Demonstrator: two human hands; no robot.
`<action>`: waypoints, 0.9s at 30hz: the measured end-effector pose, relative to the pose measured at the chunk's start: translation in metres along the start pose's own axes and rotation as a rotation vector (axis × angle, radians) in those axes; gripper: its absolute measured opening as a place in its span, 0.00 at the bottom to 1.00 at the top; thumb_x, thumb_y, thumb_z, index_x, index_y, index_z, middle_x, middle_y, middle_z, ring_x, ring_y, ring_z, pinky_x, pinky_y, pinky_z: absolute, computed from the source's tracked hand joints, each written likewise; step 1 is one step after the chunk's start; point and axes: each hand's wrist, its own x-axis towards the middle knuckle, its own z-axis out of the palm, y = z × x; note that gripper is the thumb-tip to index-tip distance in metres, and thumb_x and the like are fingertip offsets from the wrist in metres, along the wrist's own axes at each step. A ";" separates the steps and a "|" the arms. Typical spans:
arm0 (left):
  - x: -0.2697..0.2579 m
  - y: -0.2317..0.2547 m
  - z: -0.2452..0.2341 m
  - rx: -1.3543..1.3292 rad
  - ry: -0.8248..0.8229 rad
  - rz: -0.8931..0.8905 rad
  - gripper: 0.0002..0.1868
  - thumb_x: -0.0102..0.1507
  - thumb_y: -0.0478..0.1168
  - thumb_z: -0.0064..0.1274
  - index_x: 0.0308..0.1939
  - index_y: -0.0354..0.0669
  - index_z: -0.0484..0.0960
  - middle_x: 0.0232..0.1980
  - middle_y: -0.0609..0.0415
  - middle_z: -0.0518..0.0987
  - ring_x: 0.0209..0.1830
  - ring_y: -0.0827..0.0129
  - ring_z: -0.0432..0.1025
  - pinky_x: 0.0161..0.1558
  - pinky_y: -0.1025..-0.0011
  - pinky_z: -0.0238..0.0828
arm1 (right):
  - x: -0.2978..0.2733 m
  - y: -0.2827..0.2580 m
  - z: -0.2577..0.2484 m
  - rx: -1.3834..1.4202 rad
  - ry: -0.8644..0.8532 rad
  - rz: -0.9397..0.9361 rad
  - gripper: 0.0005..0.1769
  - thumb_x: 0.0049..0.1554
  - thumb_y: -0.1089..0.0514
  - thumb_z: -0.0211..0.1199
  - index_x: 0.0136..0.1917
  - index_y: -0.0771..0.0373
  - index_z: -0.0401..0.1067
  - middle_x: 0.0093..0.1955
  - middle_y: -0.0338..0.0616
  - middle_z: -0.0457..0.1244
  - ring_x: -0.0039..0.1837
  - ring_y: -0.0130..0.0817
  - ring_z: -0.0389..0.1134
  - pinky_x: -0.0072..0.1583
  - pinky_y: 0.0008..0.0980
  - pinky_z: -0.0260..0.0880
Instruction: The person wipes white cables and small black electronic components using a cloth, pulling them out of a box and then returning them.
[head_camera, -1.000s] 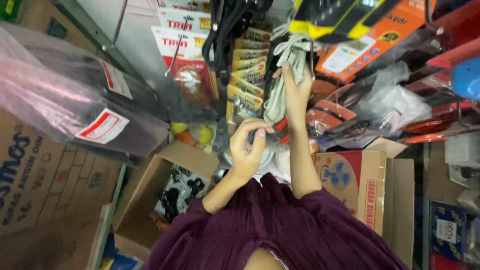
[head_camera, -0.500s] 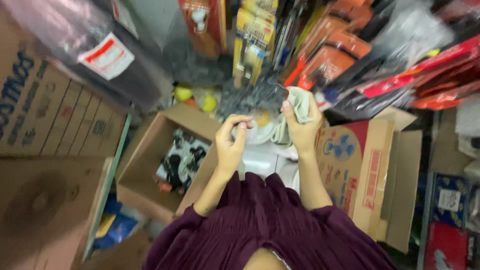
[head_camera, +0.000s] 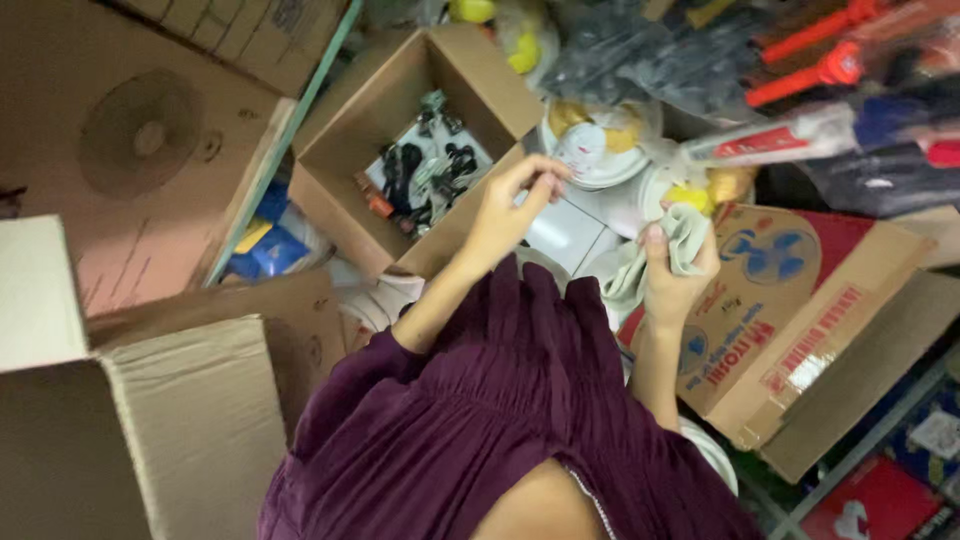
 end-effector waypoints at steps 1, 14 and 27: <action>0.008 -0.010 -0.014 0.011 0.039 -0.035 0.10 0.72 0.33 0.46 0.52 0.36 0.81 0.39 0.56 0.81 0.41 0.76 0.75 0.46 0.75 0.75 | -0.002 0.002 0.008 -0.002 0.007 0.046 0.15 0.65 0.64 0.65 0.64 0.71 0.70 0.46 0.39 0.65 0.45 0.25 0.67 0.50 0.26 0.68; 0.026 -0.289 -0.188 0.849 0.131 -0.543 0.13 0.65 0.41 0.51 0.50 0.37 0.82 0.50 0.36 0.81 0.54 0.44 0.76 0.56 0.55 0.72 | -0.053 0.091 0.084 -0.135 -0.139 0.456 0.13 0.63 0.67 0.63 0.61 0.70 0.72 0.45 0.36 0.65 0.45 0.23 0.65 0.49 0.24 0.67; 0.021 -0.425 -0.233 1.113 0.098 -0.636 0.38 0.70 0.30 0.50 0.83 0.38 0.53 0.74 0.41 0.66 0.68 0.44 0.69 0.66 0.55 0.69 | -0.106 0.166 0.107 -0.217 -0.190 0.802 0.15 0.61 0.63 0.65 0.62 0.65 0.72 0.42 0.35 0.65 0.43 0.22 0.65 0.47 0.25 0.67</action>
